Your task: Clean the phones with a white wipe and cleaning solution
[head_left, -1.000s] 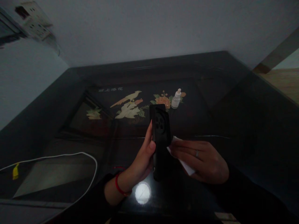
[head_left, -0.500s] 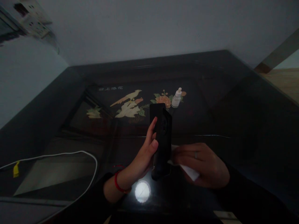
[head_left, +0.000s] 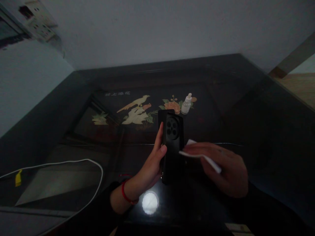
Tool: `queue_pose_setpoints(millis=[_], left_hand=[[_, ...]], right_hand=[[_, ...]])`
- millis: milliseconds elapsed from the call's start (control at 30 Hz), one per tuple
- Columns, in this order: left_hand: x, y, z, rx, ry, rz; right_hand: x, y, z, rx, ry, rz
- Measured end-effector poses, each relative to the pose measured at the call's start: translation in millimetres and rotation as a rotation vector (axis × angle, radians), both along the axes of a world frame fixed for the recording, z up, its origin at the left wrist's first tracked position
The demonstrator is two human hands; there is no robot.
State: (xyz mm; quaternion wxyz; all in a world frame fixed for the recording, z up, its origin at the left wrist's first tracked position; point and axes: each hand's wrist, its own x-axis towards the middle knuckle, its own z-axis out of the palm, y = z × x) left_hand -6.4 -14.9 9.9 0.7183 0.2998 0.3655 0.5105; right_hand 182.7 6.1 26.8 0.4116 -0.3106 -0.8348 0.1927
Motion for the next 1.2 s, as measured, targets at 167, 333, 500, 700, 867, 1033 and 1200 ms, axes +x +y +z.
queue_pose_setpoints(millis=[167,333,500,700,867,1033,1200], left_hand=[[5,-5,-2.8,-0.174,-0.184,-0.034],[8,-6,-5.4,-0.237,-0.261,-0.041],[7,-4,-4.0,-0.200,-0.258,-0.030],[8,-1,-0.5,-0.198,-0.205,-0.053],[5,2,0.3,-0.151,-0.131,-0.030],[4,2,-0.4,-0.152,-0.158,-0.094],[5,3,-1.8,-0.150,-0.134,-0.117]], right_hand=[[-2,5,-9.9,0.128,-0.095,-0.107],[-14,-2,-19.0,0.258,-0.116,0.190],[-10,2,-17.2,0.271,-0.128,0.156],[-13,2,-17.6,0.315,-0.195,0.233],[-12,-2,-19.0,0.379,-0.193,0.411],[-6,7,-21.4,0.320,-0.165,0.153],[-18,-4,-24.2,0.432,-0.145,0.407]])
